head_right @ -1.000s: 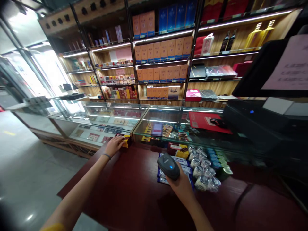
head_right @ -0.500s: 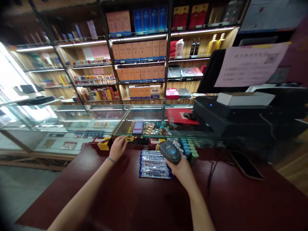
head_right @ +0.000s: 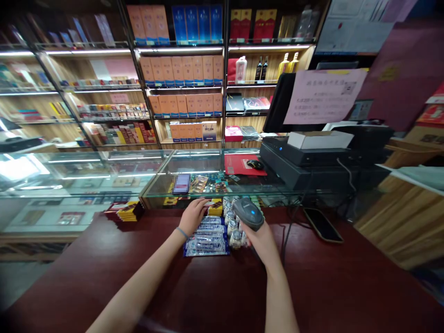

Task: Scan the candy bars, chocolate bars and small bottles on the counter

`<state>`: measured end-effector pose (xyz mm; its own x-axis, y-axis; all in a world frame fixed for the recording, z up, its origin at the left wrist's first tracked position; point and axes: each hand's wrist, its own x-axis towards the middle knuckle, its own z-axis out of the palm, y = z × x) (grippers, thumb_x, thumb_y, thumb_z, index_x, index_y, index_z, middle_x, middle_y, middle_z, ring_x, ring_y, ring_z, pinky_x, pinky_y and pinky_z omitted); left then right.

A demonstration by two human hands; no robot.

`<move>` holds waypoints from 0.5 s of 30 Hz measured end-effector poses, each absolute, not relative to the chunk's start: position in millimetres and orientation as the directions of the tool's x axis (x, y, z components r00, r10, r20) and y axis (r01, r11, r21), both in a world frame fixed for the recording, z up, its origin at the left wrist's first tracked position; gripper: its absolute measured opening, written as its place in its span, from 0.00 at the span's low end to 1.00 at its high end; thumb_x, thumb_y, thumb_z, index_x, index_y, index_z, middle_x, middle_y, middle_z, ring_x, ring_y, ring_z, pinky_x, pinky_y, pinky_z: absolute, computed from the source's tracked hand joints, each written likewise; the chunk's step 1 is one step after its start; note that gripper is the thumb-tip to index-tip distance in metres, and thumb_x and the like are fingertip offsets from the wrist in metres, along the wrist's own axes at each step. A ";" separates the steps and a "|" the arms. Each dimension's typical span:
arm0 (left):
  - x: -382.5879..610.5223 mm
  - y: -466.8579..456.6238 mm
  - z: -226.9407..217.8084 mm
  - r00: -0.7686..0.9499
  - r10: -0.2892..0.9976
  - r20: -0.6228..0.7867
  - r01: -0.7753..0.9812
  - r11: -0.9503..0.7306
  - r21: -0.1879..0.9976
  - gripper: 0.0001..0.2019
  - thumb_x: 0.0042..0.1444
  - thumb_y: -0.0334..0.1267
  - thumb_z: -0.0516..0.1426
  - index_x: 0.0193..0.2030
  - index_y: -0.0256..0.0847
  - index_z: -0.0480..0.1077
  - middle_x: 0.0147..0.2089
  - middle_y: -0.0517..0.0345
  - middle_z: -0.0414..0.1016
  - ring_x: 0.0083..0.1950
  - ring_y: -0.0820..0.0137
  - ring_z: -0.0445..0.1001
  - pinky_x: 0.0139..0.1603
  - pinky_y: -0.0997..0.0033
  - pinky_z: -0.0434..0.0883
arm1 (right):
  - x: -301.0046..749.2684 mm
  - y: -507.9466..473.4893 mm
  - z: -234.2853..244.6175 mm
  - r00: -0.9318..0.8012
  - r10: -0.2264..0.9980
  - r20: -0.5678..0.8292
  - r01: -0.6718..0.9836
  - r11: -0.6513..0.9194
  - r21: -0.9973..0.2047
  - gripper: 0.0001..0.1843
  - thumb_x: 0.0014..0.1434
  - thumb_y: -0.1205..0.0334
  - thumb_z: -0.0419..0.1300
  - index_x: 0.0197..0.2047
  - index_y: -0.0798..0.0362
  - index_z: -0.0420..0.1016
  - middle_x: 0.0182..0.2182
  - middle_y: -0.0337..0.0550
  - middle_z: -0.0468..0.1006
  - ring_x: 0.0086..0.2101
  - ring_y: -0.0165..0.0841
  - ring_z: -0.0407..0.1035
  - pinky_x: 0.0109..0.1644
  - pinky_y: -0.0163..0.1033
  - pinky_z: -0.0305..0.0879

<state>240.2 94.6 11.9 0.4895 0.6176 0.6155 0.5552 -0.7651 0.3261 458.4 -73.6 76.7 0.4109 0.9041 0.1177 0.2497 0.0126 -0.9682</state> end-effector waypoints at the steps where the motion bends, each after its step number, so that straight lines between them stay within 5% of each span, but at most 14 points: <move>1: 244.8 96.6 11.6 0.506 0.621 0.599 0.559 -0.765 0.320 0.16 0.67 0.33 0.51 0.59 0.42 0.70 0.57 0.47 0.74 0.61 0.61 0.71 0.63 0.56 0.70 | 458.2 -73.5 76.1 0.410 0.905 0.116 0.244 0.014 -0.970 0.17 0.54 0.46 0.64 0.27 0.49 0.68 0.13 0.32 0.66 0.15 0.29 0.60 0.22 0.36 0.58; 8: 262.6 107.0 2.9 0.558 0.647 0.520 0.502 -0.762 0.409 0.20 0.57 0.30 0.60 0.56 0.46 0.73 0.59 0.44 0.74 0.62 0.55 0.71 0.65 0.50 0.65 | 455.0 -70.0 70.3 0.388 0.914 0.114 0.233 0.023 -0.972 0.19 0.53 0.42 0.65 0.25 0.49 0.69 0.12 0.34 0.66 0.15 0.31 0.61 0.21 0.38 0.60; 15: 257.0 98.7 12.4 0.606 0.630 0.486 0.478 -0.777 0.410 0.16 0.57 0.26 0.57 0.49 0.47 0.75 0.51 0.46 0.78 0.56 0.58 0.75 0.62 0.55 0.67 | 453.9 -68.3 67.9 0.375 0.918 0.129 0.280 0.021 -0.960 0.21 0.53 0.40 0.64 0.23 0.48 0.68 0.11 0.34 0.66 0.15 0.31 0.61 0.22 0.38 0.61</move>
